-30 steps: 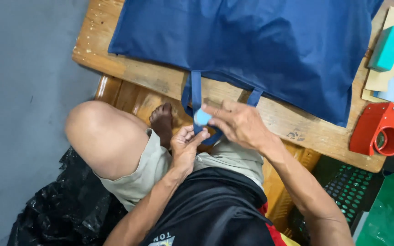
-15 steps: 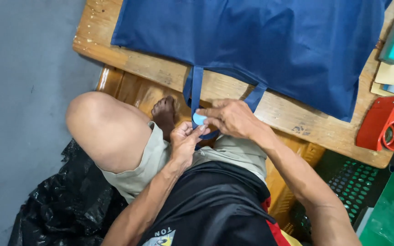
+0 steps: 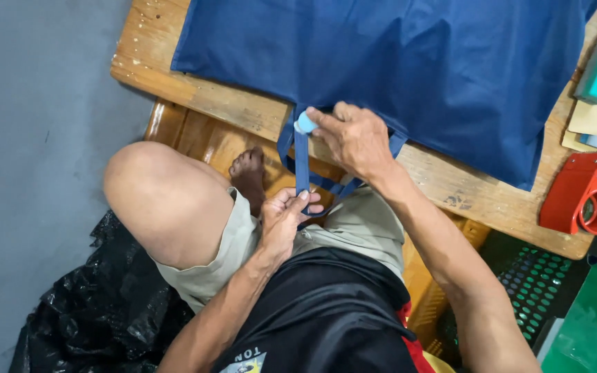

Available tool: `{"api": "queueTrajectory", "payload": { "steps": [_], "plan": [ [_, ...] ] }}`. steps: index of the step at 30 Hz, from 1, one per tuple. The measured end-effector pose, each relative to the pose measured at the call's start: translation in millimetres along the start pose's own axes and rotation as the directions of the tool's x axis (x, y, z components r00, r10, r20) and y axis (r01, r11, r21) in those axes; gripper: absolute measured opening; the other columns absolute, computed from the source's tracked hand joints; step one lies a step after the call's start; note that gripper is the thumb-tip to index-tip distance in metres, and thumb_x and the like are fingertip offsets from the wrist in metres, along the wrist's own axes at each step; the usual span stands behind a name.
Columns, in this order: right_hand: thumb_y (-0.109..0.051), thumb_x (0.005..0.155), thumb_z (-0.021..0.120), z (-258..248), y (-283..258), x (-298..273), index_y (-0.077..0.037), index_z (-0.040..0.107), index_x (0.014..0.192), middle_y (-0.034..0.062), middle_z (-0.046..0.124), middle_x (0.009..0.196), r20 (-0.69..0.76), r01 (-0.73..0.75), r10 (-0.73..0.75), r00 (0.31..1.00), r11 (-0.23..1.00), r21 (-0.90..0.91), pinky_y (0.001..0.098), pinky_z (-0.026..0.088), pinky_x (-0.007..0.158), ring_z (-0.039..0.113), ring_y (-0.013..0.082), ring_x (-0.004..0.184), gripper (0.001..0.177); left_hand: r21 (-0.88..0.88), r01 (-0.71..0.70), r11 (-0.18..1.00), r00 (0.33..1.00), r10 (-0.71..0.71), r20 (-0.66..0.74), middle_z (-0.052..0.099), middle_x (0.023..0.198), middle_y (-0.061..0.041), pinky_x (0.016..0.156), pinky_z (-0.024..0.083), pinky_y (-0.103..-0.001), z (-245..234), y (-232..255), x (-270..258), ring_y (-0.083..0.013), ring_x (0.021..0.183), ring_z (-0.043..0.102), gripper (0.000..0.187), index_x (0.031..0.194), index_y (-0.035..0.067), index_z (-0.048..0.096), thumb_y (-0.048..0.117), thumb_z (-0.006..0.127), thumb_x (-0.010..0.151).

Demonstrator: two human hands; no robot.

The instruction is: The person scrubs the surface of a blue tote bag with a teal sponge, then uses a light blue brush to clean the handles and seams. The bag remains on the table during the process.

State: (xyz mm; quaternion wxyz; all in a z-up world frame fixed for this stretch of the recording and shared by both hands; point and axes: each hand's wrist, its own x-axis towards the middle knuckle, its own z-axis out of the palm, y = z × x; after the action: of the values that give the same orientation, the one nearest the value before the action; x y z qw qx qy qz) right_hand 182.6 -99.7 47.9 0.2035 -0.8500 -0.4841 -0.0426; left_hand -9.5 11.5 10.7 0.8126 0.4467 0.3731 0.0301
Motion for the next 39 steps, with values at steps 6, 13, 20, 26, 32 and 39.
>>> {"api": "queueTrajectory", "payload": {
  "steps": [6, 13, 20, 26, 32, 39],
  "plan": [
    [-0.033, 0.090, 0.072, -16, -20, 10, -0.027, 0.077, 0.113, 0.0034, 0.058, 0.073, 0.245, 0.070, -0.135, 0.960, 0.964, 0.257, 0.0423, 0.055, 0.065, 0.066, 0.0301, 0.073, 0.024, -0.036, 0.028, 0.999, 1.000, -0.028, 0.003, 0.077, 0.098, -0.024, 0.079, 0.064, -0.044, -3, 1, 2, -0.0310, 0.082, 0.078, 0.020, 0.106, -0.005, 0.070, 0.012, 0.069, 0.096],
    [-0.041, 0.102, 0.061, -8, -3, 27, -0.033, 0.070, 0.114, -0.0029, 0.050, 0.080, -0.117, -0.034, 0.024, 0.993, 0.996, -0.080, 0.0349, 0.051, 0.065, 0.058, 0.0190, 0.074, 0.017, -0.008, 0.051, 0.999, 0.998, -0.051, 0.025, 0.077, 0.097, -0.025, 0.076, 0.065, -0.041, -2, 0, 0, -0.0305, 0.079, 0.078, 0.018, 0.104, -0.005, 0.071, 0.009, 0.070, 0.095],
    [-0.037, 0.095, 0.068, -15, -1, 31, -0.022, 0.069, 0.087, 0.0029, 0.054, 0.078, 0.008, -0.072, 0.072, 0.997, 0.996, -0.058, 0.0404, 0.052, 0.067, 0.062, 0.0255, 0.078, 0.017, 0.006, 0.088, 0.996, 0.996, -0.089, 0.012, 0.078, 0.097, -0.024, 0.079, 0.064, -0.041, 2, 8, -4, -0.0294, 0.080, 0.078, 0.019, 0.105, -0.005, 0.071, 0.010, 0.070, 0.094],
    [-0.036, 0.089, 0.071, -16, -19, 24, -0.024, 0.081, 0.104, 0.0064, 0.075, 0.083, 0.288, -0.143, 0.111, 0.951, 0.985, 0.092, 0.0449, 0.059, 0.075, 0.072, 0.0324, 0.083, 0.022, 0.010, 0.084, 0.996, 0.996, -0.084, 0.016, 0.078, 0.097, -0.023, 0.079, 0.063, -0.041, -2, 0, 1, -0.0296, 0.080, 0.078, 0.019, 0.104, -0.005, 0.071, 0.011, 0.070, 0.094],
    [-0.035, 0.099, 0.070, 5, 16, 33, -0.028, 0.075, 0.115, 0.0018, 0.061, 0.084, -0.112, -0.114, 0.122, 0.986, 0.991, 0.071, 0.0380, 0.054, 0.070, 0.066, 0.0239, 0.082, 0.019, -0.005, 0.090, 0.996, 0.996, -0.090, 0.026, 0.077, 0.098, -0.024, 0.078, 0.064, -0.042, 1, 3, -1, -0.0299, 0.080, 0.078, 0.018, 0.104, -0.004, 0.071, 0.012, 0.071, 0.094],
    [-0.030, 0.089, 0.076, 2, -5, 20, -0.025, 0.078, 0.116, 0.0086, 0.065, 0.079, 0.115, -0.094, 0.057, 0.992, 0.932, 0.349, 0.0449, 0.055, 0.070, 0.067, 0.0341, 0.078, 0.027, 0.022, 0.092, 0.995, 0.996, -0.093, 0.014, 0.077, 0.097, -0.022, 0.078, 0.064, -0.040, -3, 3, -2, -0.0279, 0.080, 0.078, 0.021, 0.107, -0.006, 0.070, 0.012, 0.069, 0.095]
  ]
}}
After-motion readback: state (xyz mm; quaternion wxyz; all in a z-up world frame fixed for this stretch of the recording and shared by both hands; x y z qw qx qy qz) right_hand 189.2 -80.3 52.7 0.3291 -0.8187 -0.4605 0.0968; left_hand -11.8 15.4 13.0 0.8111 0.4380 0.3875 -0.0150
